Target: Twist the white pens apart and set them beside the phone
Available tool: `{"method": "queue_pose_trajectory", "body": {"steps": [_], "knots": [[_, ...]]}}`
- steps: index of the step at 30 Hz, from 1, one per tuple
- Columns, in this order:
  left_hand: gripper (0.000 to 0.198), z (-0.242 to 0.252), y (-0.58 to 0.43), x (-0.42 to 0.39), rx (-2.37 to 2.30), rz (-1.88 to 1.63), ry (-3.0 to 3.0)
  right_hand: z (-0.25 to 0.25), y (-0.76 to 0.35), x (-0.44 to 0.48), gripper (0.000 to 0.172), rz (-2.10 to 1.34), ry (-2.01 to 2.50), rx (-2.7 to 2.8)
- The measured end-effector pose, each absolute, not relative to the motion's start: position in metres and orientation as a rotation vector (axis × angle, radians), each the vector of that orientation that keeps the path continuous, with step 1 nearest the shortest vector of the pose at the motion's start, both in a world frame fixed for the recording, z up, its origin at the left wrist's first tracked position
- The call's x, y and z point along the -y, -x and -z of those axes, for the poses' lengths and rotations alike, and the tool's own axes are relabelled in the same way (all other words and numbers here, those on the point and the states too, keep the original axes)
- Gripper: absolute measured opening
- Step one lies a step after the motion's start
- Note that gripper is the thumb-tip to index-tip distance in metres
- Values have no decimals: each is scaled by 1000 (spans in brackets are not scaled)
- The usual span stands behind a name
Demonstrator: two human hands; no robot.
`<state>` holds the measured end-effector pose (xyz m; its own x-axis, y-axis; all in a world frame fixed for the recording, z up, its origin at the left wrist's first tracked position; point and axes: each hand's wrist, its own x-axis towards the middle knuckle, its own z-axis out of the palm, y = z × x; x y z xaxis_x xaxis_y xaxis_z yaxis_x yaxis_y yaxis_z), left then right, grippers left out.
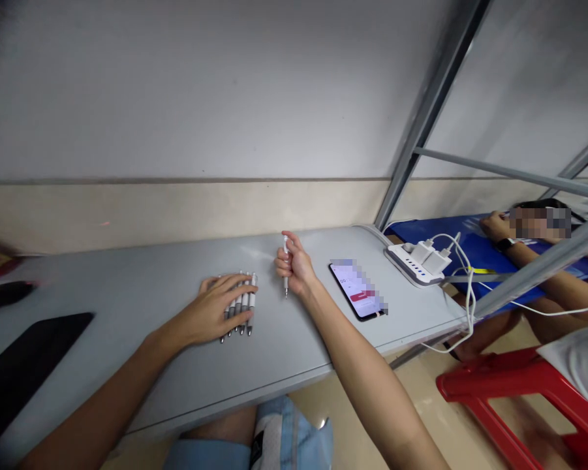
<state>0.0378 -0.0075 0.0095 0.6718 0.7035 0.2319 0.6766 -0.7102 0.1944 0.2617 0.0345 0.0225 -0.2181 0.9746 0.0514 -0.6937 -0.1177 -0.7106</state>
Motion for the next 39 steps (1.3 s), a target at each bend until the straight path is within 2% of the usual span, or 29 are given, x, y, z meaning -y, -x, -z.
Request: {"method": "queue_pose_trajectory", "body": {"steps": [6, 11, 20, 24, 28, 39], "knots": [[38, -14, -31, 6, -1114, -422, -2767, -24, -260, -34, 21, -1662, 529, 735], [39, -17, -28, 6, -1105, -419, -2754, -23, -260, -34, 24, -1664, 541, 740], [45, -17, -24, 5, -1106, -399, -2728, -24, -263, -33, 18, -1650, 558, 731], [53, -19, -22, 5, -1116, -408, -2701, -25, -263, -32, 23, -1648, 562, 734], [50, -20, -20, 5, -1124, -393, -2698, -25, -262, -31, 18, -1646, 579, 713], [35, -19, -15, 2, -1170, -426, -2699, -27, -262, -30, 20, -1658, 576, 732]]}}
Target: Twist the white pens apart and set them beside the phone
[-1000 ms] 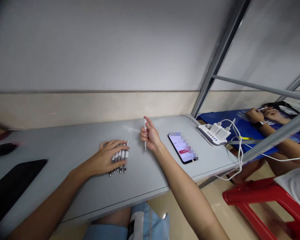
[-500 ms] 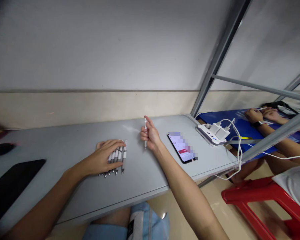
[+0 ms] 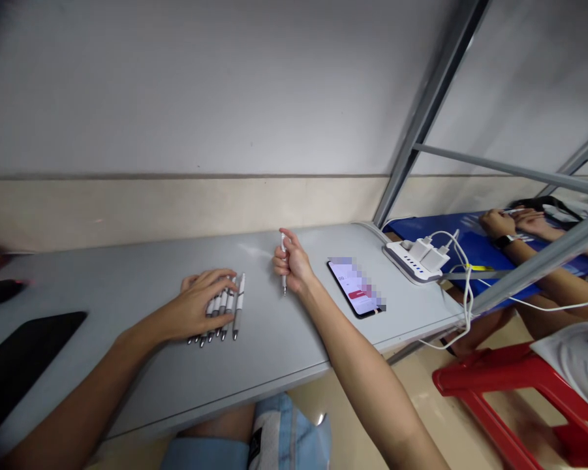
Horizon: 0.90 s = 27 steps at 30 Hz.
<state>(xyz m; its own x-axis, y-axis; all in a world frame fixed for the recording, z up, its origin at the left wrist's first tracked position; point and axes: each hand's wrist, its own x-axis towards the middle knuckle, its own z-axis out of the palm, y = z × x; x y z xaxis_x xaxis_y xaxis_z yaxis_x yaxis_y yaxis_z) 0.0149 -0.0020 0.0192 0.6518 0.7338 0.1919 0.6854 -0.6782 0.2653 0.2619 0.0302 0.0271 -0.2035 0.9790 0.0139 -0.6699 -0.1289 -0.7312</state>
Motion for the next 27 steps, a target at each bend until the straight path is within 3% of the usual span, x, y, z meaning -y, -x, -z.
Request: {"method": "queue_pose_trajectory", "body": {"steps": [8, 14, 19, 27], "knots": [[31, -22, -18, 3, -1190, -452, -2704, -28, -260, -31, 16, -1642, 649, 726], [38, -21, -15, 1, -1206, -445, -2709, -27, -260, -30, 27, -1628, 695, 770], [39, -19, -13, -1, -1212, -441, -2700, -27, -260, -29, 21, -1602, 718, 785], [34, -19, -9, -3, -1245, -385, -2715, -25, -261, -29, 27, -1456, 905, 860]]}}
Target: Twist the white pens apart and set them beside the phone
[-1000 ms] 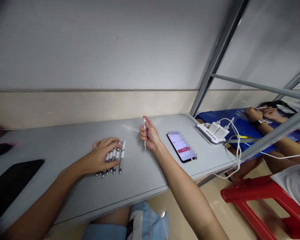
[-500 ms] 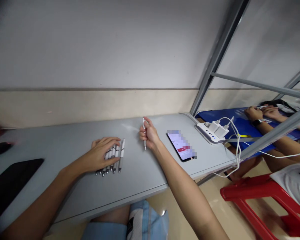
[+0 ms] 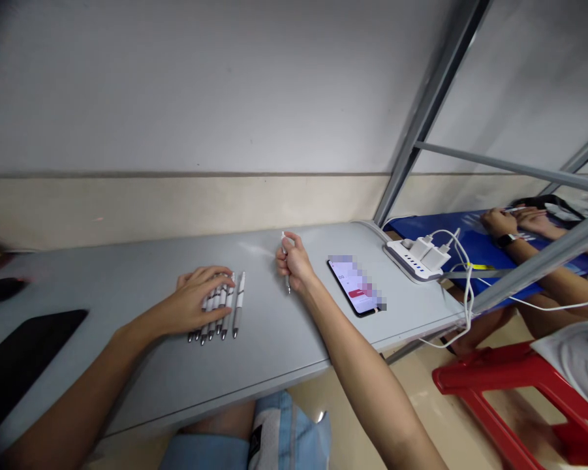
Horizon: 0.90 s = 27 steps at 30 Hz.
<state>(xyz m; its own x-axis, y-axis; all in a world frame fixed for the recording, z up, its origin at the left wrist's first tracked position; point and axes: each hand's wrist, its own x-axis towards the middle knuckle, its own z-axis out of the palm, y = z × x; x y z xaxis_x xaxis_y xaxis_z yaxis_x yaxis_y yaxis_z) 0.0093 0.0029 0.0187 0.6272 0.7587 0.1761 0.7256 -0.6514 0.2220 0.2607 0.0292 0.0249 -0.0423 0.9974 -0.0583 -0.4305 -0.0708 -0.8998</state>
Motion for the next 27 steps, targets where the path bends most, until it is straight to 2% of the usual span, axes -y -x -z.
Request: {"method": "queue_pose_trajectory", "body": {"steps": [2, 9, 13, 17, 22, 27], "knots": [[33, -20, -9, -3, -1250, -392, -2704, -22, -261, -30, 27, -1344, 1040, 964], [36, -25, -19, 3, -1272, -484, -2719, -14, -263, -33, 10, -868, 1546, 1360], [25, -25, -32, 10, -1331, -569, -2728, -16, -268, -30, 7, -557, 1845, 1593], [27, -21, -43, 14, -1350, -577, -2762, -21, -271, -28, 10, -485, 2059, 1682], [30, -17, -48, 15, -1372, -579, -2759, -26, -274, -26, 29, -407, 2149, 1710], [28, -15, -52, 17, -1409, -595, -2735, -29, -277, -24, 25, -421, 2197, 1726]]}}
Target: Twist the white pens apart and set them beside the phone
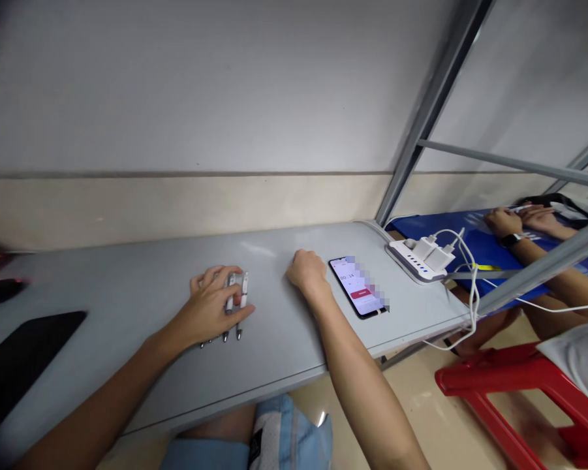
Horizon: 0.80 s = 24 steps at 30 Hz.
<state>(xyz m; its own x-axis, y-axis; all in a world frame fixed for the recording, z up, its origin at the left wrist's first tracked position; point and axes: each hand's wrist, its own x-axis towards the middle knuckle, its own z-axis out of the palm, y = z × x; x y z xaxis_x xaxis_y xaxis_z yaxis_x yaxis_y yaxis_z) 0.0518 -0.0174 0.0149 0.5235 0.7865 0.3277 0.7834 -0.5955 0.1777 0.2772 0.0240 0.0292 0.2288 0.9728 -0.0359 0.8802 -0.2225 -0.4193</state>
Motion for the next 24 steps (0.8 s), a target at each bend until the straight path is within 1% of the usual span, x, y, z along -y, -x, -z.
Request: {"method": "queue_pose_trajectory", "body": {"steps": [5, 10, 13, 17, 18, 20, 22, 24], "knots": [[32, -10, -56, 17, -1436, -576, -2744, -30, -278, -24, 31, -382, 2198, 1714], [24, -8, -57, 16, -1456, -581, -2697, -29, -267, -18, 33, -233, 1955, 1873], [21, -10, -58, 17, -1481, -625, -2632, -30, -258, -12, 32, -226, 1730, 2012], [20, -16, -57, 15, -1487, -708, -2531, -31, -255, -9, 47, -391, 1262, 2254], [20, -17, -55, 14, -1491, -727, -2516, -30, -255, -10, 46, -427, 1177, 2279], [21, -18, -51, 12, -1497, -763, -2511, -29, -256, -13, 35, -490, 1074, 2271], [21, -19, -46, 9, -1498, -798, -2537, -27, -257, -16, 21, -555, 1048, 2217], [20, -18, -41, 5, -1482, -796, -2582, -26, -258, -18, 16, -636, 1075, 2142]]}}
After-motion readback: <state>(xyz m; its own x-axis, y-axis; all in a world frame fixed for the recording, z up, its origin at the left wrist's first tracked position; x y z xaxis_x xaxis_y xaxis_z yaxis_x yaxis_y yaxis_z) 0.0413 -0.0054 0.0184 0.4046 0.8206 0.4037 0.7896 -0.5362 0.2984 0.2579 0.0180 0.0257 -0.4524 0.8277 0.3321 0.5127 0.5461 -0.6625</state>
